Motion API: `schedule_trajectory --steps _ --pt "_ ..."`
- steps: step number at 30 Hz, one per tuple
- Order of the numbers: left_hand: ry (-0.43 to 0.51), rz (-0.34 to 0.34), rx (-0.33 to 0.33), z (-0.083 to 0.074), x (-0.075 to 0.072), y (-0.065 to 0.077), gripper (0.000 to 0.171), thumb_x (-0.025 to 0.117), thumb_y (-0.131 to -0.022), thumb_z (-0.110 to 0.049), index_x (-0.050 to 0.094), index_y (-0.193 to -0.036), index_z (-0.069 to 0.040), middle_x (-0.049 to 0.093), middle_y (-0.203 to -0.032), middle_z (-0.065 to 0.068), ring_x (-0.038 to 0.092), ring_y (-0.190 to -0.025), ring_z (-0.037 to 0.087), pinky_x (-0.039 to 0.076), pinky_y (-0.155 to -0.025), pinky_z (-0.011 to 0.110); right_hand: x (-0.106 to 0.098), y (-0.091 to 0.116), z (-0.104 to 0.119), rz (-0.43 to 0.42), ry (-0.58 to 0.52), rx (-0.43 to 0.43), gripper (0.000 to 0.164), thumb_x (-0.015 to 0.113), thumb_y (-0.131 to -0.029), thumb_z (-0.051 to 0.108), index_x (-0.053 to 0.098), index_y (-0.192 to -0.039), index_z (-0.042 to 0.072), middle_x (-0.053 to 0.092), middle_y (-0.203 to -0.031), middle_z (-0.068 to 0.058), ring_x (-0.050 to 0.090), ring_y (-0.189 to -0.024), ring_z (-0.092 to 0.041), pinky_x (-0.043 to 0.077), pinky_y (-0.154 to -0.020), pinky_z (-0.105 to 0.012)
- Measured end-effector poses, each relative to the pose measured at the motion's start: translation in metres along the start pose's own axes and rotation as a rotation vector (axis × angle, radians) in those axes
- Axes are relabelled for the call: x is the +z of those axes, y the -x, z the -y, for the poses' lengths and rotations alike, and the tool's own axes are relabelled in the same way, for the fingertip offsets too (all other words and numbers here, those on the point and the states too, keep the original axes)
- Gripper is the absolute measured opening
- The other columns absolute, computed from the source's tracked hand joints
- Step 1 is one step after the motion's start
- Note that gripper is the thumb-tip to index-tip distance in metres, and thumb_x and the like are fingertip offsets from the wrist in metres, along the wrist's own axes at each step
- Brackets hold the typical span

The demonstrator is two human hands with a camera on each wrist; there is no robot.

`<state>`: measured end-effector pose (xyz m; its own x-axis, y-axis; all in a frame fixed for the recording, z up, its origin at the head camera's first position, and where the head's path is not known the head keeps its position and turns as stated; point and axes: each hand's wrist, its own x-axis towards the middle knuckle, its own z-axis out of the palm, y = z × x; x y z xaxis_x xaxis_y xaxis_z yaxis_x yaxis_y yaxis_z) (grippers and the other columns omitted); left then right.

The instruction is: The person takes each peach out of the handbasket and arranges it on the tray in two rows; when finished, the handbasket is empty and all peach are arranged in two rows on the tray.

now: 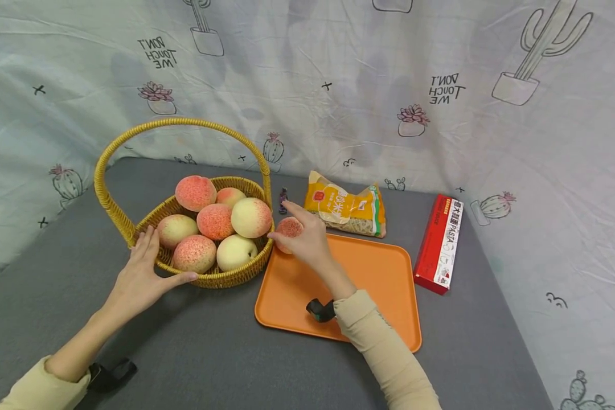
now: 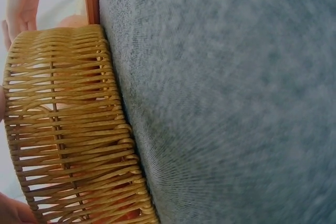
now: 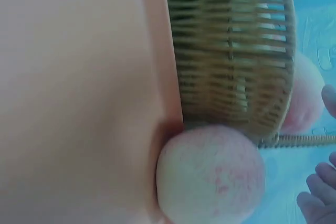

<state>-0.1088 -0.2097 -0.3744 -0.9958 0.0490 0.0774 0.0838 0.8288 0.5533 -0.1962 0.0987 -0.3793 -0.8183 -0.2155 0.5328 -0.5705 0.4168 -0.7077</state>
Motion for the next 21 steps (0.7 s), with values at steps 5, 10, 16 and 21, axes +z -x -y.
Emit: schedule_trajectory --steps 5,10,16,21 --pt "-0.003 -0.004 0.004 0.0 0.0 0.0 0.127 0.073 -0.076 -0.063 -0.002 -0.152 0.006 -0.003 -0.158 0.029 -0.004 -0.145 0.043 0.017 -0.107 0.068 0.012 -0.003 0.006 0.071 -0.038 0.042 0.07 0.087 -0.071 0.009 0.058 -0.133 -0.003 0.057 -0.135 -0.018 0.051 -0.127 -0.033 0.044 -0.1 -0.047" --pt "0.005 -0.018 0.005 0.002 0.003 0.002 0.127 0.073 -0.076 -0.063 -0.002 -0.152 0.007 -0.002 -0.158 0.029 -0.004 -0.145 0.043 0.016 -0.108 0.067 0.024 -0.006 0.007 0.044 -0.021 0.034 0.071 0.089 -0.069 0.011 0.059 -0.132 -0.001 0.059 -0.131 -0.018 0.055 -0.122 -0.033 0.046 -0.099 -0.044" --pt "0.011 -0.03 0.004 0.002 0.004 0.003 0.128 0.073 -0.076 -0.063 -0.001 -0.151 0.009 -0.003 -0.158 0.029 -0.004 -0.145 0.043 0.011 -0.112 0.061 0.031 -0.007 0.011 0.02 0.027 0.0 0.07 0.091 -0.067 0.013 0.061 -0.129 -0.001 0.06 -0.128 -0.018 0.055 -0.119 -0.033 0.045 -0.098 -0.047" --pt "0.019 -0.044 -0.009 0.001 0.004 0.005 0.127 0.073 -0.076 -0.062 0.0 -0.151 0.009 -0.004 -0.158 0.028 -0.004 -0.145 0.043 0.009 -0.113 0.06 0.036 -0.01 0.014 0.038 0.054 -0.001 0.072 0.091 -0.066 0.013 0.06 -0.13 0.001 0.057 -0.129 -0.017 0.056 -0.112 -0.032 0.05 -0.086 -0.046"
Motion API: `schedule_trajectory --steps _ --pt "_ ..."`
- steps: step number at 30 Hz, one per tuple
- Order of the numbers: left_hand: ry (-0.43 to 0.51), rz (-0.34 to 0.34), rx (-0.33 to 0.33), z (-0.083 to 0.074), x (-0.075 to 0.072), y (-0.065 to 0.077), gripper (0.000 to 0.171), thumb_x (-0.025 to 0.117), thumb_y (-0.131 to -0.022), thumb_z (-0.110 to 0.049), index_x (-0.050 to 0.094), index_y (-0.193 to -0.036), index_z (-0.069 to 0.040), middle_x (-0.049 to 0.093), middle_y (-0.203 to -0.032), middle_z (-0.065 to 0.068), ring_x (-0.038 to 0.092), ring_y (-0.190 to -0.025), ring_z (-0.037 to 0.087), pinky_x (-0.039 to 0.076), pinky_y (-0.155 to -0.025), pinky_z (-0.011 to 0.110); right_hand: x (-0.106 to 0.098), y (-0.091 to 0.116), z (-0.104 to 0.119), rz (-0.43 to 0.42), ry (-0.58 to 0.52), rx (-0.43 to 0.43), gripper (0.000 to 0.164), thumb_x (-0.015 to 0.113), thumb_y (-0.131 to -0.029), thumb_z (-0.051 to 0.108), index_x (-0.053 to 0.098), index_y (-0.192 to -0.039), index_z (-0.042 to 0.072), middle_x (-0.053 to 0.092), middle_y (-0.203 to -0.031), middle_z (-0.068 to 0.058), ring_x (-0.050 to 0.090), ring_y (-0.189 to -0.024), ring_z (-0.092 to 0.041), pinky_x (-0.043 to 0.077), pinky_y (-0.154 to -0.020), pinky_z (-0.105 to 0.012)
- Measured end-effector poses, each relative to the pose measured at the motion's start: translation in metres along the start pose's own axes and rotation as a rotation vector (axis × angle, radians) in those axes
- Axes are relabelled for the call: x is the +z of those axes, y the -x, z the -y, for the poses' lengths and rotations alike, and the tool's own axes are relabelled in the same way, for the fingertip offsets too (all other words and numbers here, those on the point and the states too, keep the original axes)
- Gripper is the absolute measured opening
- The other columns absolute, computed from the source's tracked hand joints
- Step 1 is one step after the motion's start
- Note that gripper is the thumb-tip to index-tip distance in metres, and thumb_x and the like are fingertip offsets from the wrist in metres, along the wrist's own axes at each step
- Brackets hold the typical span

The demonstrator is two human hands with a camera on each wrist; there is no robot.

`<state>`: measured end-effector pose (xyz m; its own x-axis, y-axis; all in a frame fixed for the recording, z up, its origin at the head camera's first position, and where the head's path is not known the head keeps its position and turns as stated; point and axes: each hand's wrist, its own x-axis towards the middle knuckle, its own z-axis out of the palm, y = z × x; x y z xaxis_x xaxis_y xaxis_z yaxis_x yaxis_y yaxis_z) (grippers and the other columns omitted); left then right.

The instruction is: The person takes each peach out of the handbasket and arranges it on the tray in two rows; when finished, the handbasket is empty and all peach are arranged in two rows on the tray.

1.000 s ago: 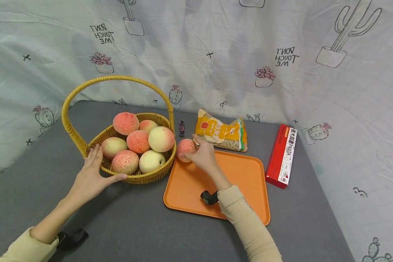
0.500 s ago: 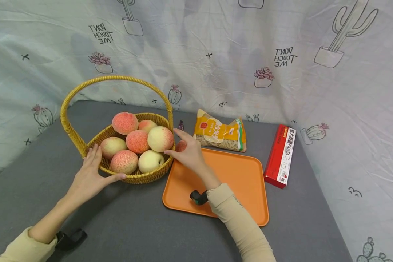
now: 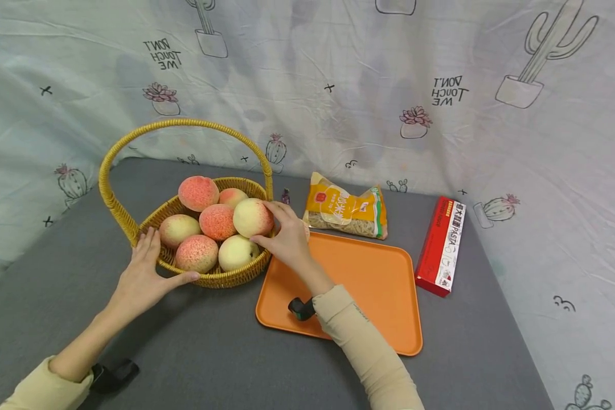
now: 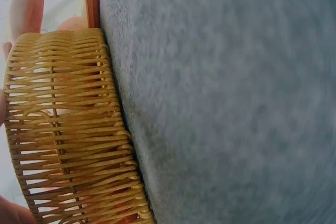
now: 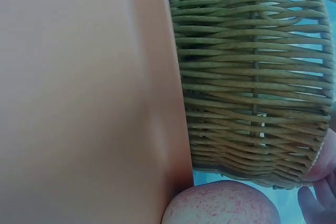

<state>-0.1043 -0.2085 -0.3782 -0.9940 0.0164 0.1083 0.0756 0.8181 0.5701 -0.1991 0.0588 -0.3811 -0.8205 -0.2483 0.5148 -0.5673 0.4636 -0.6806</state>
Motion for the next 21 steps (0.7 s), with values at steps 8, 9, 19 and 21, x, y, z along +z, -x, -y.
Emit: schedule_trajectory --steps 8,9,19,21 --pt "0.049 -0.071 -0.068 -0.007 0.003 0.011 0.113 0.072 -0.08 -0.057 0.013 -0.151 0.009 0.01 -0.158 0.027 0.008 -0.145 0.044 0.019 -0.104 0.07 0.007 -0.003 0.001 0.033 0.107 0.009 0.081 0.092 -0.066 0.018 0.054 -0.135 0.002 0.048 -0.131 -0.02 0.049 -0.122 -0.035 0.044 -0.098 -0.051" --pt "0.058 -0.096 -0.07 -0.007 0.002 0.013 0.109 0.073 -0.081 -0.055 0.018 -0.151 0.008 0.014 -0.157 0.027 0.012 -0.144 0.044 0.021 -0.103 0.07 0.008 -0.003 0.001 0.03 0.103 0.002 0.08 0.092 -0.066 0.018 0.054 -0.134 0.001 0.048 -0.131 -0.02 0.049 -0.122 -0.035 0.045 -0.098 -0.05" --pt "0.013 -0.172 -0.093 -0.006 -0.002 0.021 0.093 0.073 -0.083 -0.049 0.037 -0.144 0.011 0.032 -0.15 0.03 0.03 -0.138 0.046 0.029 -0.1 0.067 0.008 -0.005 0.002 -0.031 0.147 -0.028 0.076 0.095 -0.06 0.023 0.061 -0.124 0.001 0.055 -0.125 -0.019 0.056 -0.115 -0.034 0.049 -0.091 -0.049" --pt "0.005 -0.146 -0.097 -0.006 -0.003 0.02 0.094 0.071 -0.085 -0.051 0.034 -0.145 0.012 0.028 -0.151 0.03 0.027 -0.138 0.047 0.029 -0.1 0.068 0.009 -0.004 0.001 -0.047 0.144 -0.036 0.076 0.095 -0.059 0.023 0.062 -0.124 0.001 0.057 -0.125 -0.018 0.057 -0.115 -0.033 0.05 -0.09 -0.049"
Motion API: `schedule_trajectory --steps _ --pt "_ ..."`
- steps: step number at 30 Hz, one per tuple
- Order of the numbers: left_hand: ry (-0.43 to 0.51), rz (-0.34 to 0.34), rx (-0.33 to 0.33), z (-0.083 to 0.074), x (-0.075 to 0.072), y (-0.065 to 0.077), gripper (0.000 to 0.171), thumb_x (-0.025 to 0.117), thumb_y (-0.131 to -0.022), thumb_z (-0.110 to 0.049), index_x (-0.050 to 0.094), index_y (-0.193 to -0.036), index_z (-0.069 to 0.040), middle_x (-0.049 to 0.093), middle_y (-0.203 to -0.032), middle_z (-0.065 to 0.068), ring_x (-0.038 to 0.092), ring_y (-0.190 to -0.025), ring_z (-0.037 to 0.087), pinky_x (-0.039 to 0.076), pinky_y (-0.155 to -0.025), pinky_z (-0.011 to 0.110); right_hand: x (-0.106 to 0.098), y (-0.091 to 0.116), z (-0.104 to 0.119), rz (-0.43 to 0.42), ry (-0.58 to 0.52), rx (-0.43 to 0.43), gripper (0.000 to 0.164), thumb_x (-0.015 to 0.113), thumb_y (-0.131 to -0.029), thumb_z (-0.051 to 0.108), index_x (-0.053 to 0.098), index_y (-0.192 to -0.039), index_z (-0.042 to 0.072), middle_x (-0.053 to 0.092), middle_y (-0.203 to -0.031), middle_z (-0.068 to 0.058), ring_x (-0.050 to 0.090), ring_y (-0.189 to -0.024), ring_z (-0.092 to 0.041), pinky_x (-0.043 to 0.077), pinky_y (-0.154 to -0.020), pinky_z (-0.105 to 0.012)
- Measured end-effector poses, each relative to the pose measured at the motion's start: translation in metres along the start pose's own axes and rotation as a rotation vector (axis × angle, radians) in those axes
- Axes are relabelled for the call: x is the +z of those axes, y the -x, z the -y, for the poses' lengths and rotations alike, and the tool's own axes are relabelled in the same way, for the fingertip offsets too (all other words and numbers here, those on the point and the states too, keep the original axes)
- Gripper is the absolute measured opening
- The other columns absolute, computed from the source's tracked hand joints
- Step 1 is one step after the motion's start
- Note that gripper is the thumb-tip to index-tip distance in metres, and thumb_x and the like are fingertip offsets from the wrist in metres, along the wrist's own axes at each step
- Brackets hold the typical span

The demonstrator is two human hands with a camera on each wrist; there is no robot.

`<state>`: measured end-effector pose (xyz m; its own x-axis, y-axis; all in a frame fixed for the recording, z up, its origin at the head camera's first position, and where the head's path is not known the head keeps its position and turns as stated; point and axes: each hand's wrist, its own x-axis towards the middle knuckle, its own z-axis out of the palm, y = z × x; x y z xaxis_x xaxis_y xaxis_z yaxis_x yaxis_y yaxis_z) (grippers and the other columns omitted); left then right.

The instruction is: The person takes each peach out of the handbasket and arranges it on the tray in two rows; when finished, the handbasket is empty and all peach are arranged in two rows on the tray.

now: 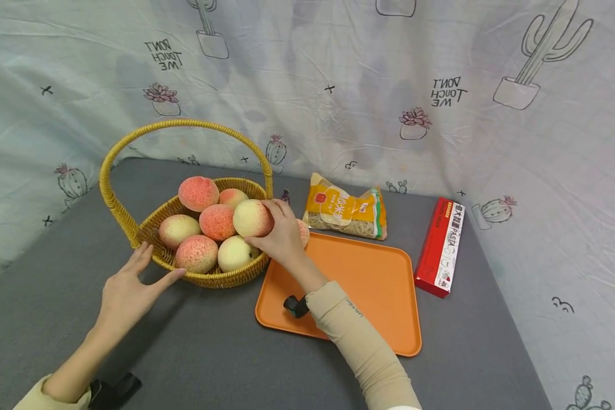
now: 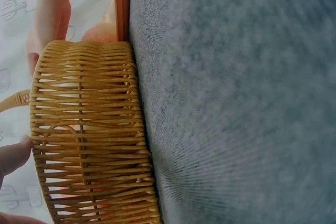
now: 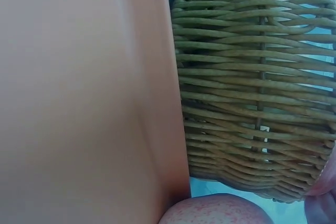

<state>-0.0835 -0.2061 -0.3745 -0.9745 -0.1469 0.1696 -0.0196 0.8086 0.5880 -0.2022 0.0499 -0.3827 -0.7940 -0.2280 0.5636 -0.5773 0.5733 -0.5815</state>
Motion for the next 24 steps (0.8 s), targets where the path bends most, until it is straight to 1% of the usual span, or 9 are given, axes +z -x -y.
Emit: schedule_trajectory --steps 3,5,10,16,21,24 --pt "0.006 0.033 0.001 0.0 0.0 -0.001 0.095 0.068 -0.087 -0.052 0.03 -0.146 0.013 0.023 -0.152 0.032 0.024 -0.139 0.048 0.027 -0.1 0.069 0.0 0.001 -0.002 -0.022 0.002 -0.021 0.077 0.096 -0.058 0.022 0.063 -0.125 0.002 0.06 -0.127 -0.019 0.058 -0.117 -0.033 0.05 -0.091 -0.05" --pt "0.009 0.042 0.002 0.0 0.001 -0.002 0.096 0.068 -0.087 -0.052 0.028 -0.146 0.014 0.02 -0.152 0.033 0.022 -0.139 0.048 0.027 -0.1 0.069 0.0 0.001 -0.002 -0.022 0.009 -0.044 0.077 0.095 -0.059 0.022 0.063 -0.126 0.002 0.06 -0.128 -0.019 0.058 -0.118 -0.032 0.05 -0.091 -0.05" --pt "0.0 0.059 -0.002 0.0 0.002 -0.002 0.099 0.067 -0.087 -0.053 0.026 -0.146 0.015 0.017 -0.153 0.034 0.019 -0.14 0.049 0.027 -0.1 0.069 0.0 0.001 -0.002 0.016 0.026 -0.087 0.077 0.094 -0.063 0.022 0.06 -0.128 0.0 0.059 -0.129 -0.02 0.057 -0.12 -0.032 0.051 -0.09 -0.049" --pt "-0.002 0.092 -0.038 -0.003 0.006 -0.001 0.108 0.066 -0.085 -0.058 0.017 -0.149 0.013 0.009 -0.157 0.03 0.014 -0.142 0.047 0.024 -0.099 0.072 -0.002 0.002 -0.003 0.032 0.016 -0.088 0.078 0.094 -0.062 0.02 0.06 -0.128 0.0 0.059 -0.129 -0.019 0.054 -0.122 -0.032 0.05 -0.092 -0.049" --pt "0.012 0.122 -0.067 -0.007 0.01 -0.001 0.117 0.065 -0.084 -0.062 0.003 -0.15 0.011 -0.005 -0.158 0.028 0.002 -0.144 0.046 0.021 -0.098 0.074 -0.006 0.004 -0.002 0.026 -0.044 -0.082 0.076 0.094 -0.061 0.016 0.06 -0.127 0.0 0.059 -0.128 -0.019 0.054 -0.122 -0.033 0.05 -0.092 -0.048" --pt "0.01 0.133 -0.075 -0.009 0.011 -0.001 0.119 0.064 -0.083 -0.064 -0.001 -0.15 0.011 -0.009 -0.158 0.027 -0.002 -0.144 0.045 0.021 -0.101 0.073 -0.009 0.006 -0.001 0.013 -0.106 -0.073 0.076 0.094 -0.06 0.015 0.061 -0.126 -0.001 0.059 -0.127 -0.019 0.055 -0.12 -0.034 0.052 -0.09 -0.045"
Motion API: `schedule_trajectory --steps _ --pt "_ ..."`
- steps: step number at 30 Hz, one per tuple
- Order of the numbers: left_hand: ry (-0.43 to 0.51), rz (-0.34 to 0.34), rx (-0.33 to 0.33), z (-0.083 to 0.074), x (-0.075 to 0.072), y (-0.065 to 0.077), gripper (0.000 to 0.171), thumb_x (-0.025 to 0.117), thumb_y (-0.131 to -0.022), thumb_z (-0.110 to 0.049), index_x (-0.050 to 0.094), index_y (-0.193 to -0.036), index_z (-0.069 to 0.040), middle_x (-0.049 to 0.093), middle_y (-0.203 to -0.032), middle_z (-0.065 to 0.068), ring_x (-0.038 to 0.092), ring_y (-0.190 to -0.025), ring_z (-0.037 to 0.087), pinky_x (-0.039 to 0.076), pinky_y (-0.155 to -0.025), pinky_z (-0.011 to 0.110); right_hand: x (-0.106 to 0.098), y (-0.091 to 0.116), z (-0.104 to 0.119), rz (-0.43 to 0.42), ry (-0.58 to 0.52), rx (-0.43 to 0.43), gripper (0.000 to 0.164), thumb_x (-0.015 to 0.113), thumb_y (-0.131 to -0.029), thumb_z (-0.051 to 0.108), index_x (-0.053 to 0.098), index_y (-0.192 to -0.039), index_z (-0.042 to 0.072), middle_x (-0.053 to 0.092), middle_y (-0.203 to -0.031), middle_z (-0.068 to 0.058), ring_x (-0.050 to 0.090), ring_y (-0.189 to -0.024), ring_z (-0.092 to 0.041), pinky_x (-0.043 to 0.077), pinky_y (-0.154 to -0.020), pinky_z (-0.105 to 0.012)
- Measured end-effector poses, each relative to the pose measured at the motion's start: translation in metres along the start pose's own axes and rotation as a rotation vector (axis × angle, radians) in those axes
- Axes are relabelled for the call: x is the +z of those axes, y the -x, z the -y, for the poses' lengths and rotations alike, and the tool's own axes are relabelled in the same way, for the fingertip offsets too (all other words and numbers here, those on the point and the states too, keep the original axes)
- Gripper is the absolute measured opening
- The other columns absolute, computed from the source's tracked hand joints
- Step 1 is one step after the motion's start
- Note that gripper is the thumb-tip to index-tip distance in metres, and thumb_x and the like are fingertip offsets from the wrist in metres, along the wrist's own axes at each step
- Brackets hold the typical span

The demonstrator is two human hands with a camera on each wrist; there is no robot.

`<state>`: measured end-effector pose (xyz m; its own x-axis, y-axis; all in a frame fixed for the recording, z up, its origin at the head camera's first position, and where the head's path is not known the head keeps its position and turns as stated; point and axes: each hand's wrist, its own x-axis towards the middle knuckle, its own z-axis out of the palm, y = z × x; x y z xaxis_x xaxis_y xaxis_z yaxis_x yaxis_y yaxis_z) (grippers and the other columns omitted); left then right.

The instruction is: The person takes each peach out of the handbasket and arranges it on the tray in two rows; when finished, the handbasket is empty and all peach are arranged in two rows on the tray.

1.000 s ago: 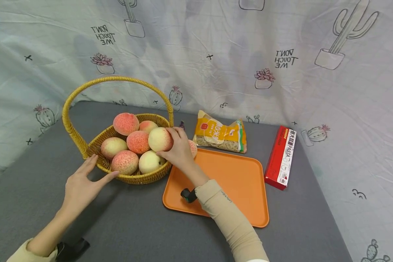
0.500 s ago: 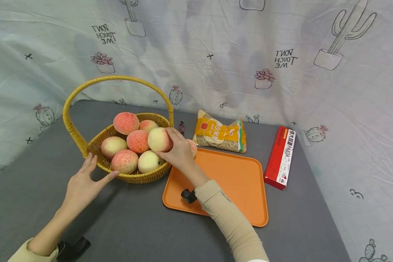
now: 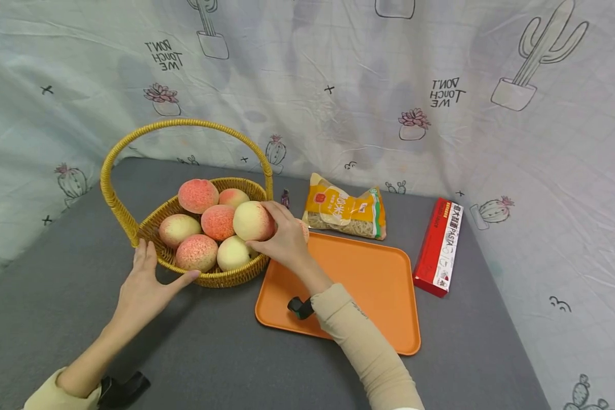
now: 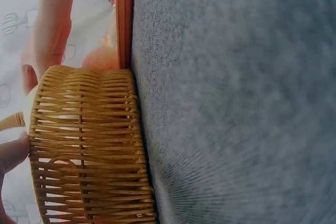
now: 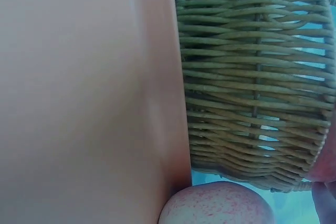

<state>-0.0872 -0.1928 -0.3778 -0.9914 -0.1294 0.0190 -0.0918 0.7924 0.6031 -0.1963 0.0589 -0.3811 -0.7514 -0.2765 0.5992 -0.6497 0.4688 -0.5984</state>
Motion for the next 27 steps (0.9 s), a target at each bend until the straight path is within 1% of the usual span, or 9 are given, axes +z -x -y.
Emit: schedule_trajectory --steps 7,10,13,18,19,22,25,26,27 --pt "-0.071 -0.041 0.038 -0.003 -0.002 0.0 0.118 0.063 -0.083 -0.066 0.01 -0.147 0.018 0.002 -0.155 0.035 0.007 -0.142 0.05 0.026 -0.097 0.074 -0.009 0.008 0.002 -0.061 -0.209 0.075 0.074 0.094 -0.056 0.003 0.062 -0.123 -0.005 0.06 -0.123 -0.021 0.061 -0.11 -0.033 0.054 -0.086 -0.034" --pt "-0.084 -0.048 0.046 -0.004 -0.002 -0.001 0.118 0.063 -0.082 -0.066 0.012 -0.146 0.019 0.005 -0.154 0.036 0.01 -0.141 0.051 0.027 -0.095 0.075 -0.015 0.011 0.002 -0.085 -0.281 0.112 0.074 0.093 -0.056 -0.002 0.061 -0.123 -0.006 0.06 -0.122 -0.021 0.063 -0.109 -0.034 0.054 -0.086 -0.033" --pt "-0.083 -0.047 0.045 -0.004 -0.003 -0.001 0.117 0.064 -0.082 -0.065 0.013 -0.146 0.019 0.005 -0.154 0.037 0.011 -0.141 0.052 0.027 -0.094 0.076 -0.024 0.014 0.001 -0.105 -0.33 0.13 0.074 0.091 -0.056 -0.007 0.06 -0.124 -0.009 0.06 -0.121 -0.023 0.063 -0.108 -0.036 0.054 -0.087 -0.035" --pt "-0.079 -0.028 0.035 -0.004 -0.004 -0.001 0.117 0.064 -0.083 -0.065 0.011 -0.147 0.018 0.003 -0.154 0.036 0.008 -0.141 0.051 0.025 -0.096 0.075 -0.039 0.018 -0.003 -0.136 -0.307 0.118 0.074 0.088 -0.057 -0.012 0.057 -0.125 -0.014 0.059 -0.122 -0.029 0.063 -0.107 -0.041 0.054 -0.086 -0.042" --pt "-0.078 -0.028 0.036 -0.004 -0.004 -0.001 0.117 0.064 -0.083 -0.065 0.011 -0.147 0.018 0.003 -0.154 0.036 0.008 -0.141 0.051 0.025 -0.097 0.075 -0.044 0.018 -0.001 -0.141 -0.289 0.112 0.073 0.087 -0.058 -0.013 0.057 -0.124 -0.015 0.059 -0.121 -0.03 0.064 -0.104 -0.042 0.052 -0.089 -0.044" --pt "-0.072 -0.032 0.04 -0.004 -0.004 -0.001 0.117 0.064 -0.083 -0.065 0.012 -0.147 0.019 0.003 -0.154 0.036 0.008 -0.141 0.052 0.024 -0.096 0.075 -0.056 0.02 0.005 -0.149 -0.257 0.111 0.072 0.085 -0.059 -0.016 0.055 -0.124 -0.018 0.057 -0.119 -0.033 0.063 -0.103 -0.046 0.052 -0.088 -0.048" --pt "-0.067 -0.04 0.043 -0.004 -0.003 -0.001 0.117 0.064 -0.083 -0.064 0.013 -0.146 0.019 0.003 -0.154 0.037 0.009 -0.14 0.053 0.024 -0.095 0.076 -0.068 0.023 0.011 -0.142 -0.214 0.13 0.068 0.084 -0.06 -0.017 0.054 -0.122 -0.02 0.057 -0.117 -0.034 0.063 -0.102 -0.047 0.052 -0.087 -0.049" --pt "-0.066 -0.039 0.042 -0.004 -0.003 -0.002 0.117 0.064 -0.083 -0.065 0.012 -0.146 0.019 0.003 -0.154 0.037 0.009 -0.14 0.053 0.024 -0.095 0.077 -0.07 0.024 0.01 -0.142 -0.206 0.138 0.069 0.084 -0.06 -0.017 0.054 -0.122 -0.02 0.057 -0.118 -0.034 0.062 -0.104 -0.047 0.054 -0.084 -0.048" --pt "-0.065 -0.039 0.041 -0.004 -0.003 -0.002 0.117 0.064 -0.083 -0.065 0.012 -0.146 0.019 0.003 -0.154 0.037 0.009 -0.141 0.053 0.024 -0.095 0.077 -0.073 0.025 0.009 -0.143 -0.19 0.145 0.069 0.084 -0.059 -0.016 0.055 -0.122 -0.02 0.057 -0.118 -0.034 0.061 -0.106 -0.047 0.054 -0.084 -0.048"
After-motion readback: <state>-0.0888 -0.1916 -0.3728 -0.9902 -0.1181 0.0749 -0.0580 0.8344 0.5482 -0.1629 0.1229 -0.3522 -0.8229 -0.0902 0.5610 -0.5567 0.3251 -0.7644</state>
